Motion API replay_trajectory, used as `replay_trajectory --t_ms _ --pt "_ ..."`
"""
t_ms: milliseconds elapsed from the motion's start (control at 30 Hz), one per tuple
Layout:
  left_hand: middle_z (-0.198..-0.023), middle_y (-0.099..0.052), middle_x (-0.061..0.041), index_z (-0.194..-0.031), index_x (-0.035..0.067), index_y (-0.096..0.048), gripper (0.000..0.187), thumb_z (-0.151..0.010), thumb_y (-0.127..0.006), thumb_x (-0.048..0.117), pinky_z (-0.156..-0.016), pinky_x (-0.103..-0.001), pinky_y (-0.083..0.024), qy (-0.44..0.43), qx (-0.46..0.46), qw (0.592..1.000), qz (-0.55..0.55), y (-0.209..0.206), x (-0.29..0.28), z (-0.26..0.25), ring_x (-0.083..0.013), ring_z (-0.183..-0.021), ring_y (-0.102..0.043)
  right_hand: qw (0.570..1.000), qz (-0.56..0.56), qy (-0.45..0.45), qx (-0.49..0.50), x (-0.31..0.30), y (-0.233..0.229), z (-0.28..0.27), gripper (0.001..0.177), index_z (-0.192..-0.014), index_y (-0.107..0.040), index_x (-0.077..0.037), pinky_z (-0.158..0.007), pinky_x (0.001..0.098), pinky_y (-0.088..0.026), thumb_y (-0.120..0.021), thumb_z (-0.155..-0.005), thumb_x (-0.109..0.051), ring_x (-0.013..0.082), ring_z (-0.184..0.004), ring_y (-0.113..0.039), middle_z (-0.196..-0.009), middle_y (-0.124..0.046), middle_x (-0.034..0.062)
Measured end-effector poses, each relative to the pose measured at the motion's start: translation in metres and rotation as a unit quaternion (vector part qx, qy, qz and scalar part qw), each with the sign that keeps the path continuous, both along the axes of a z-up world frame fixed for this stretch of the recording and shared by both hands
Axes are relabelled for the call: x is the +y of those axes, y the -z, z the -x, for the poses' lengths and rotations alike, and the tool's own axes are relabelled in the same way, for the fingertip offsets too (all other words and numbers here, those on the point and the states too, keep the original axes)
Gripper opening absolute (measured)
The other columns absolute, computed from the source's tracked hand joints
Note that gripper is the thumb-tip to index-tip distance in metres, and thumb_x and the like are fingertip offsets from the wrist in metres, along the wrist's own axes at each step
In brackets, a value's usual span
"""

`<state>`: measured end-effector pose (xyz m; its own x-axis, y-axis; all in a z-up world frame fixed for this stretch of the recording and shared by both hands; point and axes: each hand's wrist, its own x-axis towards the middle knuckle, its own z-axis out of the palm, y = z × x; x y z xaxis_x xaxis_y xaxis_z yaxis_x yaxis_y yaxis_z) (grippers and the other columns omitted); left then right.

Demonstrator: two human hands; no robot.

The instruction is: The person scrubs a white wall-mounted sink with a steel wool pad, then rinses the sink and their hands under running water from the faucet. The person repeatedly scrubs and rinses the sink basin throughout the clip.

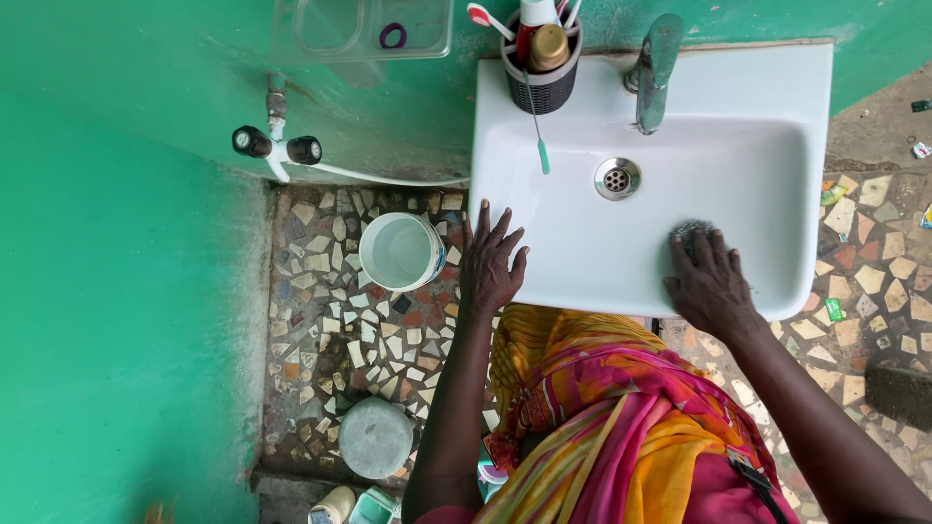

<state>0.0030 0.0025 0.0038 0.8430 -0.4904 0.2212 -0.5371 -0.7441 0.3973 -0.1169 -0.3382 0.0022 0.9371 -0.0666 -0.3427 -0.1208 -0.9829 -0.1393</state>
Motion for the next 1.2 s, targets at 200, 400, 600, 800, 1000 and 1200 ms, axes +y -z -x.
replay_trajectory --t_ms 200,400,600,800,1000,1200 --pt "-0.153 -0.054 -0.012 -0.120 0.010 -0.075 0.033 -0.099 -0.063 0.032 -0.129 -0.061 -0.015 -0.003 0.004 1.000 0.008 0.007 0.002 -0.003 -0.0364 -0.157 -0.026 0.948 -0.260 -0.180 0.022 0.115 0.031 -0.058 0.065 -0.162 -0.024 -0.020 -0.124 0.0615 -0.014 -0.040 -0.105 -0.047 0.0369 -0.157 -0.009 -0.169 -0.015 0.0165" --pt "-0.161 -0.047 -0.010 -0.126 0.011 -0.073 0.036 -0.103 -0.061 0.036 -0.133 -0.060 -0.016 -0.008 -0.008 0.999 0.037 0.012 0.009 -0.001 -0.0349 -0.161 -0.025 0.977 -0.141 -0.158 0.003 0.086 0.036 -0.069 0.065 -0.163 -0.020 -0.030 -0.123 0.0663 -0.010 -0.038 -0.103 -0.047 0.0332 -0.157 -0.010 -0.172 -0.014 0.0048" --pt "-0.171 -0.025 -0.017 -0.148 0.013 -0.053 0.052 -0.101 -0.056 0.034 -0.127 -0.062 -0.020 -0.044 0.018 0.997 0.060 0.011 0.013 -0.003 -0.0398 -0.160 -0.015 0.992 0.028 0.038 -0.114 -0.018 0.045 -0.078 0.071 -0.168 -0.025 -0.021 -0.125 0.0728 -0.008 -0.048 -0.103 -0.039 0.0510 -0.160 -0.006 -0.175 -0.019 0.0188" --pt "-0.174 -0.028 -0.017 -0.163 0.007 -0.034 0.064 -0.110 -0.047 0.039 -0.132 -0.054 -0.029 -0.130 0.011 0.979 0.159 0.015 0.011 -0.008 -0.0363 -0.161 -0.030 0.988 -0.113 0.039 -0.095 0.099 0.077 -0.129 0.091 -0.166 -0.014 -0.013 -0.123 0.0675 -0.007 -0.060 -0.095 -0.047 0.0531 -0.155 0.002 -0.171 -0.006 0.0250" --pt "-0.170 -0.032 -0.022 -0.163 0.003 -0.032 0.079 -0.108 -0.041 0.059 -0.128 -0.048 -0.037 -0.136 0.070 0.962 0.225 0.012 0.018 -0.005 -0.0409 -0.159 -0.035 0.913 -0.342 -0.155 -0.156 0.221 0.048 -0.136 0.085 -0.165 -0.007 -0.011 -0.126 0.0628 -0.015 -0.058 -0.100 -0.032 0.0494 -0.156 0.004 -0.171 -0.003 0.0228" --pt "-0.171 -0.025 -0.029 -0.167 0.000 -0.018 0.093 -0.106 -0.034 0.069 -0.129 -0.050 -0.035 -0.101 0.040 0.954 0.279 0.006 0.024 -0.004 -0.0434 -0.159 -0.032 0.882 -0.358 -0.146 -0.270 0.237 0.006 -0.179 0.072 -0.166 -0.018 -0.007 -0.130 0.0604 -0.020 -0.052 -0.103 -0.020 0.0546 -0.159 -0.002 -0.173 -0.009 0.0278"
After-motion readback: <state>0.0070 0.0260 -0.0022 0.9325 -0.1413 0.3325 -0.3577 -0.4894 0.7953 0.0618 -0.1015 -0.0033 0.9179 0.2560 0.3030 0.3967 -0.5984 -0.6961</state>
